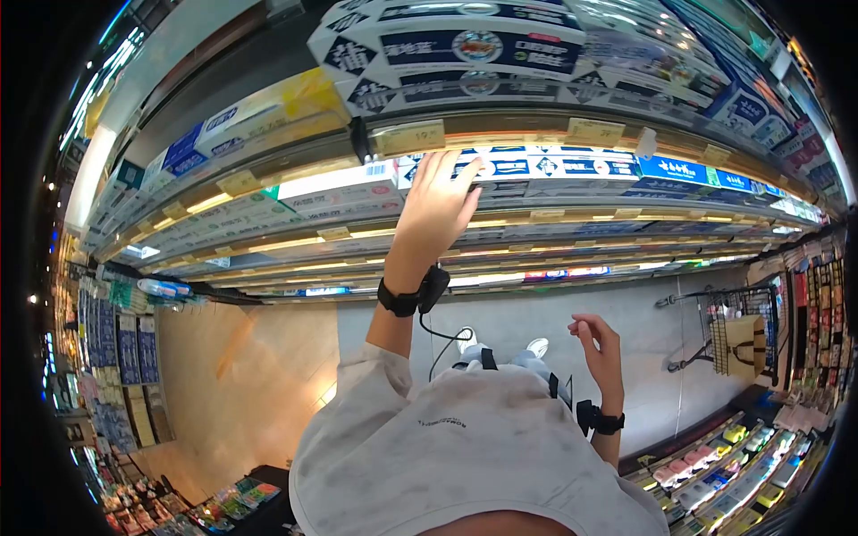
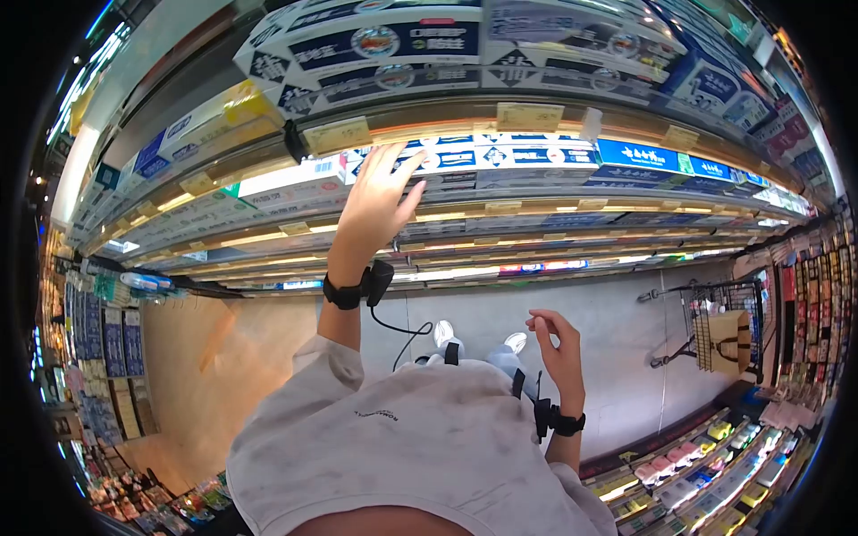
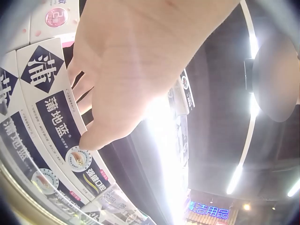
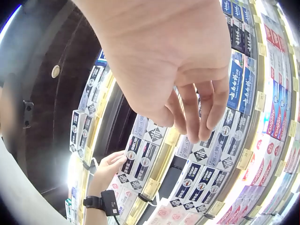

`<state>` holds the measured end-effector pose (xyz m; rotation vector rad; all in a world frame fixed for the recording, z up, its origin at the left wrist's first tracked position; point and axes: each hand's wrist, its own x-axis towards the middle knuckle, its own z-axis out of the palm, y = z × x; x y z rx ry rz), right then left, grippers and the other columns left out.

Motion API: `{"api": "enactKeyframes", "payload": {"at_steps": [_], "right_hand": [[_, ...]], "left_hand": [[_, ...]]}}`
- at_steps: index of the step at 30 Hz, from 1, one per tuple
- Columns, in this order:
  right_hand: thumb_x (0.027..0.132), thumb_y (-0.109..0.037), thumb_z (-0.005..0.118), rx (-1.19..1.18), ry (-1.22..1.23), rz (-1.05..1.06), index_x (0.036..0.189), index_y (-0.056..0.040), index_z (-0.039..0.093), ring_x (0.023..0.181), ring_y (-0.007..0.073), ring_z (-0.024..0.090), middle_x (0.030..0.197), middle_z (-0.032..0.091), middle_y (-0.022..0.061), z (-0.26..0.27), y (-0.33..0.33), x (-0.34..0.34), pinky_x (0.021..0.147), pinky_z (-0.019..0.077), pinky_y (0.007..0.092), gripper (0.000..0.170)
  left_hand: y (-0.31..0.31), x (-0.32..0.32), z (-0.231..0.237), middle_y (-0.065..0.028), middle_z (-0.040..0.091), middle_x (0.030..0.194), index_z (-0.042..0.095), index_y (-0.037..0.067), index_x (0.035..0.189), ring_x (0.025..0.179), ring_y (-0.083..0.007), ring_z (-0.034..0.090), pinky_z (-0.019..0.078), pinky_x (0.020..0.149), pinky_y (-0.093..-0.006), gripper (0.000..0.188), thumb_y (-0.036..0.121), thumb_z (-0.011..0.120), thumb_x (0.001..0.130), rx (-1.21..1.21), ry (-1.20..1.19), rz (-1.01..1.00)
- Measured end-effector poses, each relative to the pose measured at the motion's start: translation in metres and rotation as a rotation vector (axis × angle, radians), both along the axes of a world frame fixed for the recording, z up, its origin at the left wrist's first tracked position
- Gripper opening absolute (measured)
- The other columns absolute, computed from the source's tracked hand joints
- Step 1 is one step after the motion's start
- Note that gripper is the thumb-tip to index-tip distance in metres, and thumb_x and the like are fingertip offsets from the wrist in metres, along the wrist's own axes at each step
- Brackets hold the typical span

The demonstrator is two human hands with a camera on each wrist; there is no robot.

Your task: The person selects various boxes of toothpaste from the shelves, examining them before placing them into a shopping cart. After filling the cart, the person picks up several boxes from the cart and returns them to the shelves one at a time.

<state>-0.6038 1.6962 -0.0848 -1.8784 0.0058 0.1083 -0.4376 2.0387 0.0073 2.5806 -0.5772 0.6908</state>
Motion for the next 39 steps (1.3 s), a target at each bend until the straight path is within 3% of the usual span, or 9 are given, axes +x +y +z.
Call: {"api": "enactKeyframes", "payload": {"at_steps": [4, 6, 8, 12, 15, 26, 31, 34, 39], "right_hand": [[0.107, -0.011, 0.06, -0.014, -0.015, -0.06, 0.118, 0.0013, 0.071, 0.094, 0.0166, 0.074, 0.098, 0.077, 0.0107, 0.003, -0.02, -0.01, 0.086, 0.0561, 0.03, 0.02], [0.106, -0.011, 0.061, -0.017, -0.029, -0.109, 0.118, 0.0013, 0.071, 0.094, 0.0168, 0.074, 0.098, 0.077, 0.0109, 0.009, -0.04, -0.016, 0.086, 0.0565, 0.0301, 0.02], [0.106, -0.011, 0.062, -0.01, -0.059, -0.159, 0.118, 0.0013, 0.071, 0.094, 0.0172, 0.075, 0.098, 0.077, 0.0112, 0.008, -0.066, -0.02, 0.085, 0.0569, 0.0302, 0.019], [0.105, -0.008, 0.063, 0.035, -0.132, -0.191, 0.12, 0.0001, 0.071, 0.096, 0.0175, 0.074, 0.1, 0.076, 0.0094, -0.006, -0.132, -0.034, 0.086, 0.0571, 0.0307, 0.019], [0.104, -0.011, 0.066, 0.061, -0.206, -0.249, 0.12, -0.0001, 0.071, 0.09, 0.0189, 0.073, 0.098, 0.075, 0.0121, -0.011, -0.197, -0.054, 0.076, 0.0568, 0.0334, 0.02], [0.104, -0.009, 0.064, 0.048, -0.272, -0.706, 0.12, 0.0002, 0.071, 0.089, 0.0187, 0.072, 0.099, 0.076, 0.011, -0.016, -0.45, -0.187, 0.079, 0.0564, 0.0319, 0.019], [0.104, -0.006, 0.063, 0.039, -0.192, -0.84, 0.12, 0.0, 0.071, 0.095, 0.0185, 0.074, 0.101, 0.076, 0.0101, -0.009, -0.54, -0.212, 0.086, 0.0571, 0.0312, 0.019], [0.103, -0.007, 0.065, 0.019, -0.254, -0.927, 0.12, 0.0001, 0.071, 0.092, 0.0185, 0.074, 0.1, 0.077, 0.0107, -0.018, -0.607, -0.218, 0.079, 0.0562, 0.0305, 0.019], [0.104, -0.008, 0.064, -0.102, -0.109, -1.084, 0.117, 0.0012, 0.071, 0.091, 0.0173, 0.075, 0.097, 0.077, 0.0108, -0.016, -0.75, -0.226, 0.082, 0.0562, 0.0292, 0.018]], "left_hand": [[-0.015, -0.007, 0.008, -0.0245, 0.065, 0.134, 0.068, 0.003, 0.13, 0.125, -0.0448, 0.059, 0.045, 0.112, -0.0502, 0.039, 0.015, 0.073, 0.094, -0.013, -0.049, 0.022], [-0.032, -0.017, 0.011, -0.0206, 0.068, 0.131, 0.07, 0.003, 0.129, 0.121, -0.0421, 0.063, 0.0484, 0.107, -0.0478, 0.035, 0.013, 0.072, 0.095, -0.065, 0.063, 0.05], [-0.059, -0.025, 0.01, -0.0166, 0.071, 0.126, 0.071, 0.003, 0.126, 0.119, -0.0384, 0.066, 0.0501, 0.105, -0.0456, 0.03, 0.007, 0.07, 0.096, -0.119, -0.047, -0.065], [-0.142, -0.041, 0.014, -0.018, 0.07, 0.12, 0.07, 0.0, 0.12, 0.116, -0.0371, 0.066, 0.0502, 0.103, -0.0443, 0.023, 0.0, 0.066, 0.098, -0.172, -0.036, -0.255], [-0.228, -0.054, 0.014, -0.0192, 0.07, 0.119, 0.069, -0.001, 0.12, 0.114, -0.0383, 0.066, 0.0502, 0.1, -0.0451, 0.021, 0.002, 0.065, 0.099, -0.15, 0.034, -0.319], [-0.592, -0.078, 0.01, -0.0192, 0.07, 0.113, 0.071, 0.0, 0.117, 0.105, -0.039, 0.067, 0.0528, 0.092, -0.0449, 0.021, 0.005, 0.065, 0.098, -0.067, 0.276, -0.818], [-0.727, -0.071, -0.009, -0.0189, 0.071, 0.114, 0.072, 0.001, 0.119, 0.105, -0.0387, 0.067, 0.0536, 0.092, -0.0443, 0.023, 0.008, 0.067, 0.097, 0.013, 0.394, -0.913], [-0.821, -0.058, -0.03, -0.0193, 0.071, 0.114, 0.072, 0.001, 0.12, 0.108, -0.0393, 0.067, 0.0535, 0.093, -0.0443, 0.025, 0.008, 0.068, 0.097, 0.039, 0.318, -1.006], [-0.993, -0.038, -0.08, -0.0213, 0.067, 0.125, 0.066, 0.003, 0.132, 0.115, -0.0408, 0.064, 0.0518, 0.099, -0.0456, 0.038, 0.015, 0.072, 0.095, -0.024, 0.397, -1.123]]}}
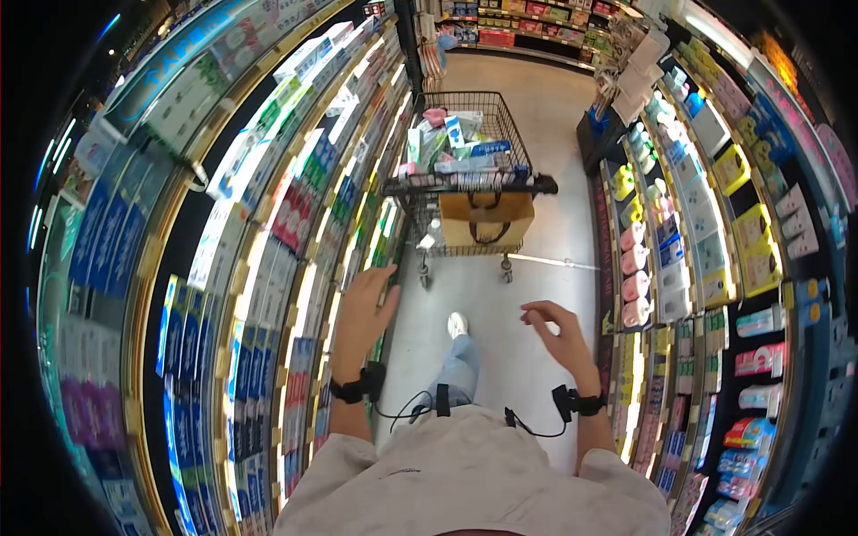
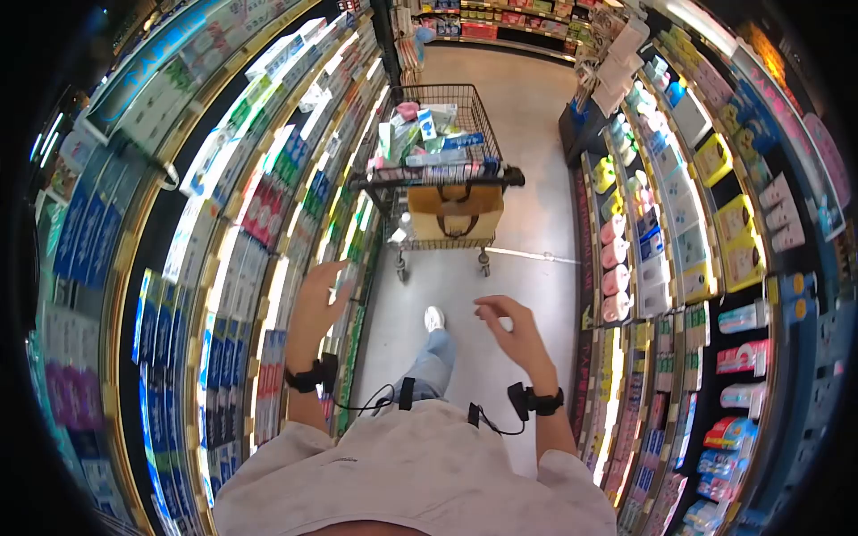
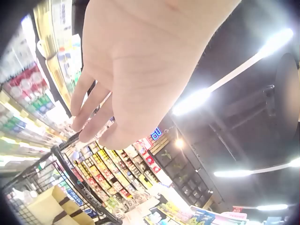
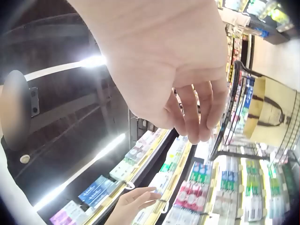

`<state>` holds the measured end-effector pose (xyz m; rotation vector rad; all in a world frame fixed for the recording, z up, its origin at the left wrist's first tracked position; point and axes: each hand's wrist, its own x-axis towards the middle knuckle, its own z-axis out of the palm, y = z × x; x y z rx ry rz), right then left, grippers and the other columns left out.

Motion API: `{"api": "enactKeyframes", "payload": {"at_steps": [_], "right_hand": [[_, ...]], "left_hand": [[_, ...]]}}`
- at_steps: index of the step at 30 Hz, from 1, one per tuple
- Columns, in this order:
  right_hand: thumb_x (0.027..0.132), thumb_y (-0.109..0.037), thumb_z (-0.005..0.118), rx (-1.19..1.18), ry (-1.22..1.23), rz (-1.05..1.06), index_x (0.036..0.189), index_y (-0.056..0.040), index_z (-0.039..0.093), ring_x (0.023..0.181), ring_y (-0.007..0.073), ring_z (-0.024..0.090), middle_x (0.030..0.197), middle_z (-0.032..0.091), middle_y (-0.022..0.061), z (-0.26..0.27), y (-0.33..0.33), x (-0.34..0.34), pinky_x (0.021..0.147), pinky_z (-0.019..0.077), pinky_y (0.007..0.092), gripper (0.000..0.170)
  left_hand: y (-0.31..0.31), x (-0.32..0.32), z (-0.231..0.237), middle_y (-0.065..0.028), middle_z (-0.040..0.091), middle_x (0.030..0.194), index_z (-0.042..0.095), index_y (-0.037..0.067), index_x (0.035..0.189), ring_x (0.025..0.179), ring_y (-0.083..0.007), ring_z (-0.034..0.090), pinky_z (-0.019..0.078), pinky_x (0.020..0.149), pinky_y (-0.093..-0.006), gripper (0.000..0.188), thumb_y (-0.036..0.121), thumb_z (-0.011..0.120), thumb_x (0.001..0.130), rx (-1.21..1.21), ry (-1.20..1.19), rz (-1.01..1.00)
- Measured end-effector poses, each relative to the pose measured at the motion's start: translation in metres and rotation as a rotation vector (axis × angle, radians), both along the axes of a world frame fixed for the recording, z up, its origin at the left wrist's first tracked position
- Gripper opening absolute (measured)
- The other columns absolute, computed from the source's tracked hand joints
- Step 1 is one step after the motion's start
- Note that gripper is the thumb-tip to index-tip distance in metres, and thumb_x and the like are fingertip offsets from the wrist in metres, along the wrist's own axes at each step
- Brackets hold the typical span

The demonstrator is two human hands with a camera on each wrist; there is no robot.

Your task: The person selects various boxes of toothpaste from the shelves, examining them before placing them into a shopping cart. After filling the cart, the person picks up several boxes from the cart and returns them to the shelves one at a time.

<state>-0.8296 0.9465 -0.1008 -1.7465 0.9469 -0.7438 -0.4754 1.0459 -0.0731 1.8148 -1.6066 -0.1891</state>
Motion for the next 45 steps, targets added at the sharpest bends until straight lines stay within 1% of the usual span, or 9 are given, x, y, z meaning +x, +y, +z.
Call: {"api": "enactKeyframes", "payload": {"at_steps": [7, 11, 15, 22, 26, 30, 33, 42, 45], "right_hand": [[0.104, -0.007, 0.063, -0.021, 0.158, -0.13, 0.117, 0.0013, 0.071, 0.093, 0.0151, 0.074, 0.096, 0.077, 0.0095, 0.05, -0.196, 0.017, 0.085, 0.055, 0.028, 0.018], [0.105, -0.009, 0.063, -0.099, 0.252, -0.097, 0.12, -0.0012, 0.071, 0.096, 0.0137, 0.073, 0.1, 0.077, 0.0087, 0.073, -0.301, 0.025, 0.084, 0.0535, 0.0266, 0.018], [0.106, -0.014, 0.063, 0.008, 0.234, 0.013, 0.122, -0.0006, 0.069, 0.098, 0.0158, 0.072, 0.104, 0.076, 0.0093, 0.058, -0.43, 0.037, 0.087, 0.0549, 0.029, 0.022], [0.1, -0.02, 0.069, -0.135, 0.247, 0.502, 0.128, 0.002, 0.064, 0.098, 0.0217, 0.073, 0.106, 0.075, 0.0149, -0.131, -0.708, 0.17, 0.086, 0.058, 0.0361, 0.036], [0.089, -0.026, 0.075, -0.314, 0.427, 0.619, 0.128, 0.0061, 0.061, 0.101, 0.0407, 0.073, 0.108, 0.073, 0.0275, -0.306, -0.819, 0.288, 0.088, 0.0578, 0.0475, 0.053], [0.08, -0.026, 0.076, 0.074, 0.663, 0.658, 0.12, 0.0139, 0.063, 0.102, 0.0449, 0.073, 0.108, 0.073, 0.0336, -0.3, -0.813, 0.313, 0.089, 0.058, 0.0494, 0.059], [0.072, -0.035, 0.083, 0.119, 0.715, 0.907, 0.117, 0.0102, 0.067, 0.109, 0.0437, 0.073, 0.111, 0.074, 0.0306, -0.379, -0.82, 0.337, 0.094, 0.0582, 0.0457, 0.066], [0.071, -0.039, 0.089, -0.077, 0.656, 0.764, 0.113, 0.0018, 0.067, 0.098, 0.0384, 0.076, 0.105, 0.077, 0.025, -0.355, -0.839, 0.326, 0.085, 0.059, 0.046, 0.062], [0.08, -0.036, 0.087, 0.078, 0.515, 0.733, 0.109, 0.0052, 0.073, 0.084, 0.0247, 0.077, 0.094, 0.077, 0.0158, -0.309, -0.864, 0.317, 0.072, 0.0584, 0.0353, 0.052]], "left_hand": [[-0.224, 0.026, -0.086, -0.0261, 0.055, 0.144, 0.054, 0.007, 0.149, 0.138, -0.0439, 0.048, 0.0388, 0.117, -0.0502, 0.08, 0.045, 0.083, 0.085, 0.108, -0.067, -0.161], [-0.321, -0.002, -0.144, -0.0255, 0.058, 0.142, 0.052, 0.009, 0.152, 0.138, -0.0466, 0.047, 0.023, 0.122, -0.0653, 0.102, 0.071, 0.076, 0.075, 0.219, -0.064, -0.242], [-0.37, -0.026, -0.149, -0.0213, 0.063, 0.137, 0.056, 0.016, 0.15, 0.134, -0.0404, 0.054, 0.0159, 0.116, -0.0785, 0.111, 0.081, 0.075, 0.062, 0.725, -0.11, -0.279], [-0.397, -0.064, -0.168, -0.0125, 0.07, 0.101, 0.076, 0.014, 0.109, 0.11, -0.0346, 0.063, 0.0234, 0.118, -0.0712, 0.059, 0.042, 0.09, 0.058, 0.762, -0.059, 0.119], [-0.409, -0.109, -0.146, -0.009, 0.067, 0.092, 0.077, 0.012, 0.096, 0.106, -0.0318, 0.061, 0.0283, 0.125, -0.057, 0.027, 0.013, 0.078, 0.069, 0.455, -0.277, 0.498], [-0.436, -0.141, -0.109, -0.0069, 0.064, 0.08, 0.076, 0.013, 0.071, 0.101, -0.0267, 0.061, 0.0312, 0.125, -0.0494, 0.016, 0.005, 0.064, 0.078, 0.574, -0.09, 0.678], [-0.446, -0.144, -0.105, -0.0036, 0.065, 0.075, 0.08, 0.019, 0.076, 0.094, -0.0253, 0.06, 0.028, 0.129, -0.0506, 0.033, -0.009, 0.064, 0.071, 0.793, -0.055, 0.674], [-0.468, -0.158, -0.108, -0.002, 0.065, 0.078, 0.081, 0.018, 0.1, 0.096, -0.0243, 0.059, 0.0263, 0.128, -0.0499, 0.047, -0.014, 0.065, 0.07, 0.778, 0.031, 0.703], [-0.474, -0.155, -0.107, -0.0011, 0.066, 0.08, 0.08, 0.018, 0.103, 0.098, -0.0246, 0.059, 0.025, 0.128, -0.0501, 0.05, -0.014, 0.065, 0.068, 0.726, 0.06, 0.697]]}}
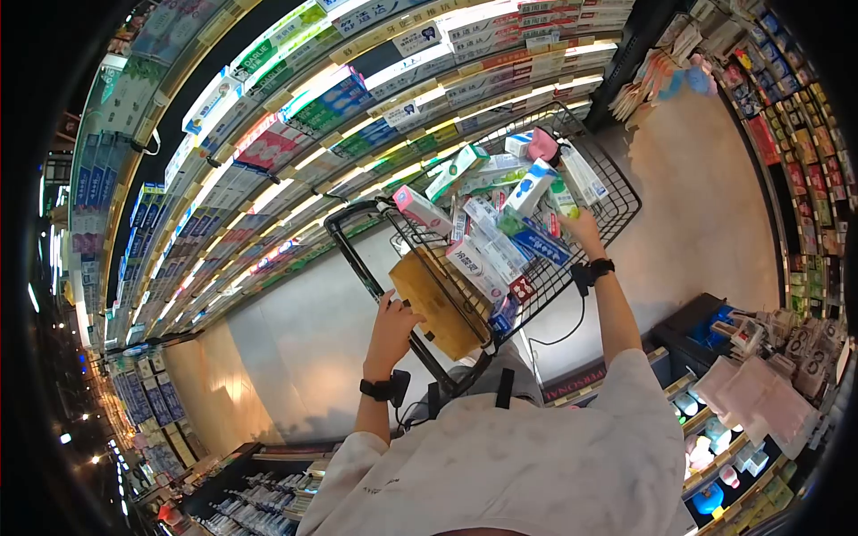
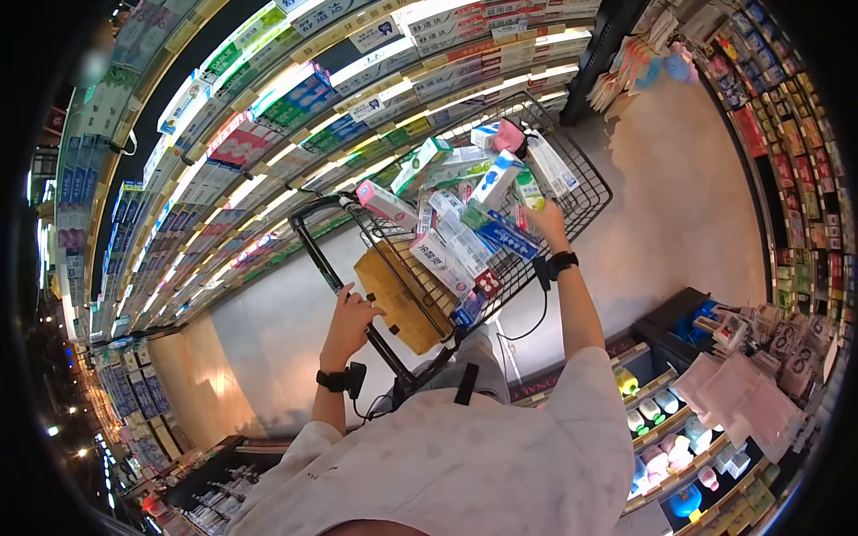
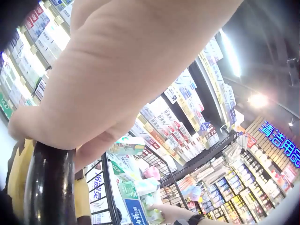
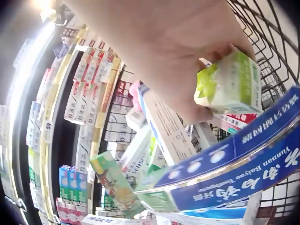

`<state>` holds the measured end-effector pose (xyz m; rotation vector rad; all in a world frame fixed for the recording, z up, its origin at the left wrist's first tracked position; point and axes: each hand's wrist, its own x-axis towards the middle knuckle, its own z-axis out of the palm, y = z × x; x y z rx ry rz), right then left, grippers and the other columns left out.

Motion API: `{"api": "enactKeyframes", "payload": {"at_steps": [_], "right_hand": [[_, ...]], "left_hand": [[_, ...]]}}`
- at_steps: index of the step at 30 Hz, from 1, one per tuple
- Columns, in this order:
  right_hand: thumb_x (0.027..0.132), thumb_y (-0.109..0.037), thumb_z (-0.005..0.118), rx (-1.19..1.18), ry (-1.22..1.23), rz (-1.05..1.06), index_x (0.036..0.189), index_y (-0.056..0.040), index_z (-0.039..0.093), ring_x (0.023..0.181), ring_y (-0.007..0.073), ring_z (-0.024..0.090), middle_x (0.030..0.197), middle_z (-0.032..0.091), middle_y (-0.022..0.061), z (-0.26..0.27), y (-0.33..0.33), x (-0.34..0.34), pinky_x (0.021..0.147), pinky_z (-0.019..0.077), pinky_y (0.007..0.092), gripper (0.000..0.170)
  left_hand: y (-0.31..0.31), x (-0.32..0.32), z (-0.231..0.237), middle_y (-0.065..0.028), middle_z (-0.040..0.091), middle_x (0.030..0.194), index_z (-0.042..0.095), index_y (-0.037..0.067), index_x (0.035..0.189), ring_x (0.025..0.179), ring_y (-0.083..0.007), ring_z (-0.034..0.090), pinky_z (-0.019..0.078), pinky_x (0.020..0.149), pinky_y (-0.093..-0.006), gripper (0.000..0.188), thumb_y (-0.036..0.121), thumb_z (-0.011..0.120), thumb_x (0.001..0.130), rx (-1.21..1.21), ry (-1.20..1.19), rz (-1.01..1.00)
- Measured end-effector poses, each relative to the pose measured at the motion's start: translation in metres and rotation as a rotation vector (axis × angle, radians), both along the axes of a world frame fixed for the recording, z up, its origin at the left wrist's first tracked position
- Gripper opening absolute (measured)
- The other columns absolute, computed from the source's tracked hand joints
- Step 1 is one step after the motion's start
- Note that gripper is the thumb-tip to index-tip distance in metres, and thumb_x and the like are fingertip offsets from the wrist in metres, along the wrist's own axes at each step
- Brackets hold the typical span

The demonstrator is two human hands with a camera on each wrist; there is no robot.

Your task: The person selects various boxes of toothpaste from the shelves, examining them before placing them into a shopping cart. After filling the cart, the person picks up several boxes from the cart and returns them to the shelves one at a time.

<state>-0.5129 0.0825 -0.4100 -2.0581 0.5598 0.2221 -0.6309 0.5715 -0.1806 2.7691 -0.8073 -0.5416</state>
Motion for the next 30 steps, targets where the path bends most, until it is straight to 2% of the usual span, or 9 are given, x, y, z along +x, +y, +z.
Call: {"api": "enactKeyframes", "payload": {"at_steps": [1, 5, 7, 14, 18, 23, 26, 27, 30], "right_hand": [[0.088, -0.033, 0.081, 0.22, -0.058, -0.035, 0.112, 0.005, 0.072, 0.079, 0.0187, 0.076, 0.094, 0.076, 0.0111, 0.011, -0.006, -0.009, 0.068, 0.0584, 0.0293, 0.045], [0.095, -0.04, 0.075, 0.685, 0.032, -0.237, 0.12, 0.0014, 0.072, 0.082, 0.0153, 0.073, 0.096, 0.075, 0.0052, 0.087, -0.006, -0.046, 0.069, 0.0594, 0.028, 0.048], [0.098, -0.038, 0.073, 0.732, 0.003, -0.29, 0.122, 0.0014, 0.07, 0.083, 0.015, 0.073, 0.097, 0.074, 0.0052, 0.142, 0.01, -0.066, 0.07, 0.0603, 0.0287, 0.047], [0.106, -0.047, 0.055, 0.928, -0.117, -0.201, 0.131, 0.0019, 0.062, 0.079, 0.0232, 0.072, 0.099, 0.075, 0.0175, 0.25, 0.072, -0.141, 0.07, 0.0571, 0.0325, 0.056], [0.108, -0.044, 0.05, 1.04, -0.212, -0.206, 0.136, 0.0037, 0.06, 0.082, 0.0244, 0.072, 0.104, 0.075, 0.0203, 0.311, 0.133, -0.189, 0.077, 0.0578, 0.0338, 0.057], [0.108, -0.045, 0.042, 0.796, -0.372, -0.413, 0.133, 0.0047, 0.059, 0.082, 0.0257, 0.069, 0.104, 0.072, 0.0207, 0.366, 0.25, -0.237, 0.077, 0.0557, 0.035, 0.059], [0.108, -0.047, 0.037, 0.99, -0.422, -0.297, 0.128, 0.0046, 0.061, 0.076, 0.0262, 0.065, 0.096, 0.069, 0.0207, 0.351, 0.273, -0.25, 0.073, 0.0531, 0.0361, 0.06], [0.107, -0.047, 0.037, 1.057, -0.407, -0.238, 0.127, 0.0048, 0.061, 0.075, 0.0259, 0.065, 0.095, 0.069, 0.0208, 0.352, 0.283, -0.252, 0.072, 0.0528, 0.036, 0.06], [0.106, -0.046, 0.046, 0.983, -0.291, -0.395, 0.131, 0.0054, 0.06, 0.078, 0.0277, 0.069, 0.093, 0.07, 0.0226, 0.377, 0.34, -0.252, 0.071, 0.0563, 0.0364, 0.059]], "left_hand": [[-0.003, 0.001, -0.002, -0.0008, 0.066, 0.08, 0.08, 0.018, 0.104, 0.098, -0.0246, 0.059, 0.0246, 0.128, -0.0503, 0.052, -0.015, 0.065, 0.067, -0.038, 0.004, 0.003], [-0.015, 0.005, -0.004, -0.0013, 0.069, 0.096, 0.077, 0.017, 0.111, 0.11, -0.0243, 0.059, 0.0253, 0.125, -0.0493, 0.061, -0.017, 0.062, 0.062, -0.156, 0.003, -0.036], [-0.02, 0.013, -0.003, -0.0018, 0.07, 0.107, 0.075, 0.016, 0.116, 0.121, -0.0244, 0.057, 0.0281, 0.121, -0.0471, 0.065, -0.016, 0.061, 0.061, -0.183, 0.05, -0.085], [-0.034, 0.04, -0.023, -0.0032, 0.066, 0.104, 0.074, 0.012, 0.114, 0.115, -0.0281, 0.057, 0.0334, 0.116, -0.0477, 0.05, -0.004, 0.072, 0.067, -0.405, 0.031, -0.357], [-0.036, 0.059, -0.016, -0.0068, 0.064, 0.109, 0.071, 0.011, 0.122, 0.116, -0.0296, 0.056, 0.0339, 0.117, -0.0484, 0.049, 0.017, 0.082, 0.075, -0.47, 0.033, -0.554], [-0.019, 0.081, -0.019, -0.0211, 0.054, 0.148, 0.053, 0.002, 0.148, 0.142, -0.0386, 0.047, 0.0319, 0.124, -0.054, 0.071, 0.032, 0.08, 0.09, -0.667, 0.044, -0.783], [0.006, 0.092, 0.008, -0.0227, 0.052, 0.152, 0.049, -0.001, 0.15, 0.144, -0.0394, 0.046, 0.0364, 0.121, -0.0519, 0.07, 0.034, 0.077, 0.095, -0.746, 0.372, -0.551], [0.019, 0.102, 0.016, -0.0226, 0.044, 0.159, 0.037, 0.0, 0.158, 0.145, -0.038, 0.047, 0.0419, 0.118, -0.049, 0.083, 0.031, 0.08, 0.095, -0.807, 0.313, -0.554], [0.062, 0.121, 0.09, -0.021, 0.035, 0.165, 0.023, 0.003, 0.165, 0.145, -0.0347, 0.047, 0.0446, 0.115, -0.047, 0.103, 0.023, 0.087, 0.088, -0.912, 0.403, -0.337]]}}
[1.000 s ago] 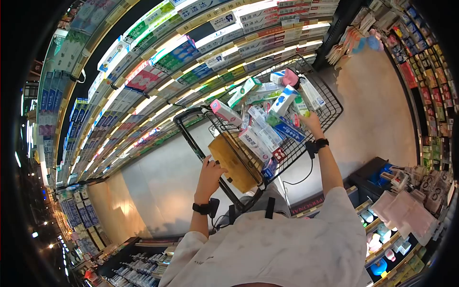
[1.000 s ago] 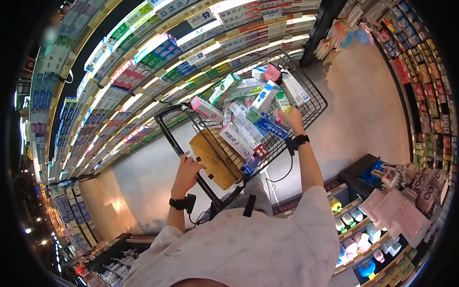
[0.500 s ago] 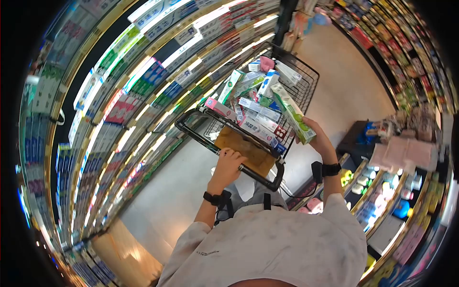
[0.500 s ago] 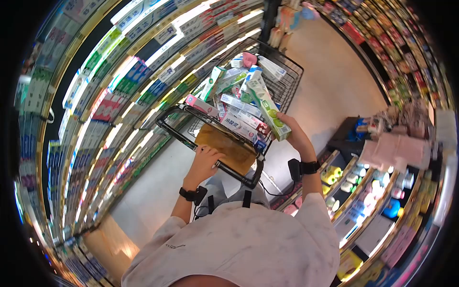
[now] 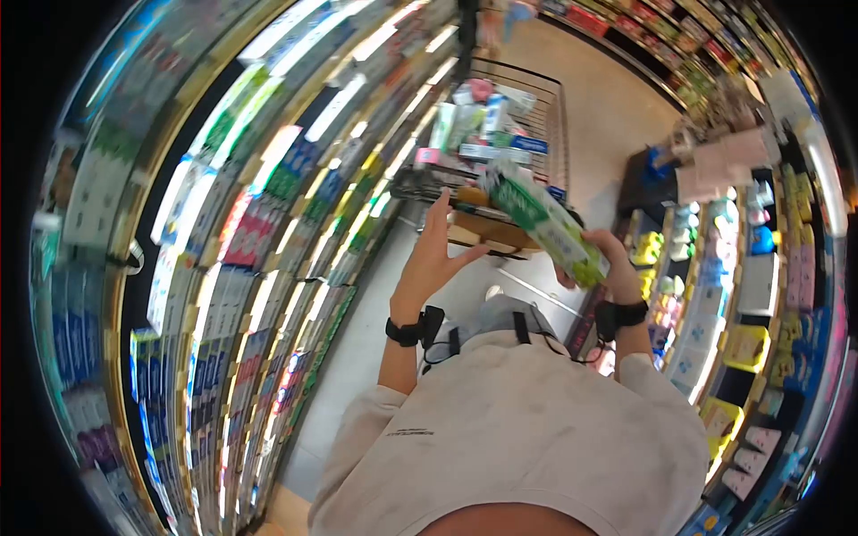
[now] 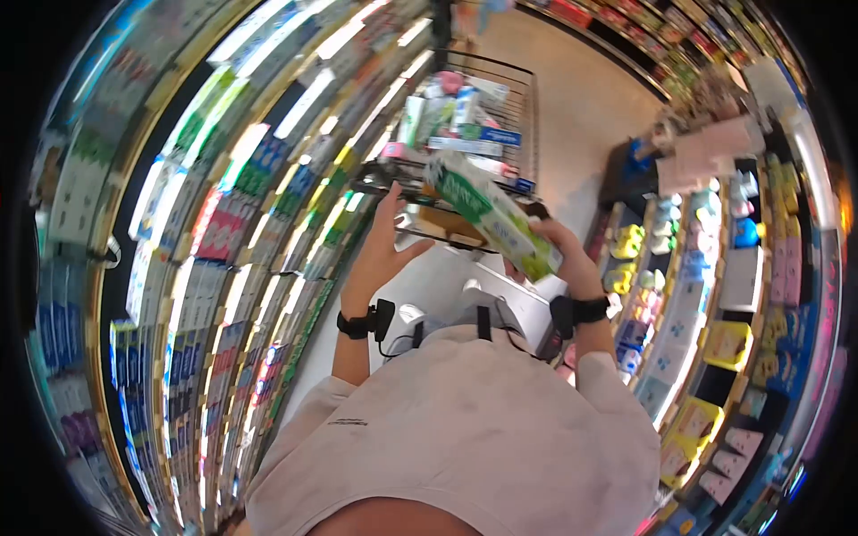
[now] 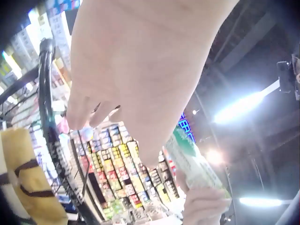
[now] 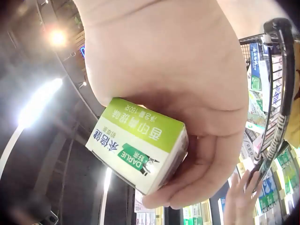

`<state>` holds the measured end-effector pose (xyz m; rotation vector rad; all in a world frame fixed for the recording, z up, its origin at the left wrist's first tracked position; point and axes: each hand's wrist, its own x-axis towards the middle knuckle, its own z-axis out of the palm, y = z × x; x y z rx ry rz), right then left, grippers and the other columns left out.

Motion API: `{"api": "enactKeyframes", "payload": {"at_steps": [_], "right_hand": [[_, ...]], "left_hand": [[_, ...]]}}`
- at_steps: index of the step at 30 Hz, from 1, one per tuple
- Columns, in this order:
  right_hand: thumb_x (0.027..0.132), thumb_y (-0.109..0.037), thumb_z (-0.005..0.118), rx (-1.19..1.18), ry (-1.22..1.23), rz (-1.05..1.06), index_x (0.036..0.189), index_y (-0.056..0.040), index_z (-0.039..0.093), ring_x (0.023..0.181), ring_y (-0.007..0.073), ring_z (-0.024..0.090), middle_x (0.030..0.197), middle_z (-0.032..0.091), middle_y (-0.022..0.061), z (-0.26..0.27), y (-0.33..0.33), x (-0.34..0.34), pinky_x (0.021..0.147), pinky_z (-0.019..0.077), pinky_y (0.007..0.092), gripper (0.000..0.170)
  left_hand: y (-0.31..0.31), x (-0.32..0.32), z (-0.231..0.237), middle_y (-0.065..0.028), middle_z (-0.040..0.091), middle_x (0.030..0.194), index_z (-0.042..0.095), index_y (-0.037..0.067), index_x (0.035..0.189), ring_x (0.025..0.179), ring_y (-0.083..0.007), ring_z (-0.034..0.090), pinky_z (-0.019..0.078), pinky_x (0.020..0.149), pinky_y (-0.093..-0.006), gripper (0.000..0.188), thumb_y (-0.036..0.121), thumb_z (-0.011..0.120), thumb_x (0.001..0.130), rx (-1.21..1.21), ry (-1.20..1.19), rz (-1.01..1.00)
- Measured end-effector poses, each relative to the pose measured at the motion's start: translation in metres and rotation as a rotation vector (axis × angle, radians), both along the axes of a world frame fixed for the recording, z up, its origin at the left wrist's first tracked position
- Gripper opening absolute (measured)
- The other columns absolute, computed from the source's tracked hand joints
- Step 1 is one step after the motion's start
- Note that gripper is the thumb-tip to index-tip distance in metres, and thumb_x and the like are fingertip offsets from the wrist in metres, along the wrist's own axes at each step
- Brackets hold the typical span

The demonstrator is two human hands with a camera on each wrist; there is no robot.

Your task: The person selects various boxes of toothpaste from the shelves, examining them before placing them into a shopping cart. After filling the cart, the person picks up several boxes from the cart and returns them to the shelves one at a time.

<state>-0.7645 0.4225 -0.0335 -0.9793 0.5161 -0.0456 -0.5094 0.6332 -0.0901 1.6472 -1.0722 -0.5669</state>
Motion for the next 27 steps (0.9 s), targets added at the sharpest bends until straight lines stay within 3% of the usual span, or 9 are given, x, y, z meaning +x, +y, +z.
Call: {"api": "enactKeyframes", "payload": {"at_steps": [2, 4, 6, 9, 12, 14, 17, 23, 27], "right_hand": [[0.105, -0.044, 0.052, -0.123, 0.096, 0.165, 0.134, 0.0056, 0.058, 0.078, 0.0275, 0.073, 0.098, 0.072, 0.0234, 0.023, 0.023, 0.018, 0.069, 0.0582, 0.0361, 0.058], [0.104, -0.042, 0.056, -0.083, 0.095, 0.438, 0.137, 0.0055, 0.056, 0.077, 0.0268, 0.074, 0.101, 0.074, 0.0227, 0.011, 0.023, 0.034, 0.066, 0.0588, 0.0353, 0.058], [0.103, -0.042, 0.059, -0.067, 0.049, 0.546, 0.141, 0.0066, 0.054, 0.081, 0.025, 0.075, 0.102, 0.075, 0.0208, 0.015, 0.031, 0.053, 0.072, 0.0606, 0.0344, 0.061], [0.105, -0.038, 0.056, -0.093, -0.034, 0.802, 0.146, 0.0075, 0.051, 0.081, 0.0227, 0.075, 0.112, 0.075, 0.0203, 0.001, 0.014, 0.09, 0.075, 0.0605, 0.0318, 0.061], [0.106, -0.034, 0.059, -0.008, -0.16, 0.743, 0.144, 0.0079, 0.053, 0.09, 0.0231, 0.075, 0.112, 0.075, 0.0187, 0.01, 0.019, 0.134, 0.081, 0.0598, 0.0305, 0.057], [0.106, -0.025, 0.062, -0.502, -0.299, 0.634, 0.145, 0.0077, 0.049, 0.108, 0.0254, 0.071, 0.125, 0.069, 0.0186, -0.019, 0.01, 0.16, 0.093, 0.0597, 0.0367, 0.052], [0.104, -0.013, 0.066, -0.117, -0.285, 0.432, 0.14, 0.0055, 0.044, 0.119, 0.0268, 0.066, 0.135, 0.061, 0.0187, -0.005, 0.038, 0.202, 0.1, 0.0609, 0.0436, 0.046], [0.099, -0.013, 0.076, -0.371, -0.393, 0.324, 0.137, 0.0061, 0.048, 0.108, 0.0195, 0.069, 0.127, 0.064, 0.0157, -0.036, 0.015, 0.283, 0.088, 0.0619, 0.0321, 0.051], [0.097, -0.013, 0.077, -0.673, -0.383, 0.214, 0.141, 0.0076, 0.053, 0.1, 0.0172, 0.071, 0.129, 0.06, 0.0145, -0.031, -0.002, 0.312, 0.081, 0.0591, 0.0277, 0.053]], "left_hand": [[0.03, 0.015, 0.018, -0.0189, 0.034, 0.167, 0.018, 0.008, 0.168, 0.146, -0.0311, 0.048, 0.0469, 0.113, -0.0457, 0.116, 0.019, 0.093, 0.08, -0.093, -0.024, 0.035], [0.056, 0.021, 0.039, -0.0161, 0.043, 0.162, 0.028, 0.011, 0.166, 0.142, -0.0288, 0.052, 0.0474, 0.112, -0.044, 0.107, 0.02, 0.092, 0.081, -0.094, 0.065, -0.012], [0.076, 0.028, 0.04, -0.0095, 0.063, 0.143, 0.055, 0.01, 0.152, 0.126, -0.0265, 0.062, 0.0511, 0.101, -0.0395, 0.077, 0.026, 0.09, 0.084, -0.089, 0.026, -0.082], [0.112, 0.036, 0.061, -0.0065, 0.069, 0.131, 0.064, 0.009, 0.141, 0.119, -0.0189, 0.064, 0.0526, 0.095, -0.0363, 0.063, 0.021, 0.09, 0.084, -0.019, 0.137, 0.013], [0.136, 0.044, 0.052, -0.0068, 0.073, 0.121, 0.067, 0.01, 0.137, 0.109, -0.0159, 0.067, 0.0539, 0.089, -0.0337, 0.06, 0.019, 0.09, 0.083, -0.102, 0.126, 0.243], [0.145, 0.046, 0.055, -0.0065, 0.075, 0.114, 0.067, 0.011, 0.137, 0.102, -0.015, 0.069, 0.0545, 0.085, -0.0326, 0.061, 0.017, 0.091, 0.082, -0.152, 0.107, 0.496], [0.144, 0.052, 0.068, -0.0121, 0.075, 0.118, 0.056, 0.004, 0.136, 0.103, -0.0163, 0.071, 0.0559, 0.088, -0.03, 0.063, 0.008, 0.09, 0.083, -0.074, 0.095, 0.765], [0.113, 0.073, 0.063, -0.013, 0.072, 0.116, 0.056, -0.001, 0.127, 0.103, -0.0155, 0.069, 0.0556, 0.079, -0.0256, 0.05, 0.008, 0.086, 0.088, -0.182, -0.017, 1.037], [0.078, 0.087, 0.067, -0.0163, 0.068, 0.126, 0.062, -0.002, 0.136, 0.11, -0.0194, 0.069, 0.0583, 0.088, -0.031, 0.051, 0.008, 0.083, 0.09, -0.237, -0.002, 1.121]]}}
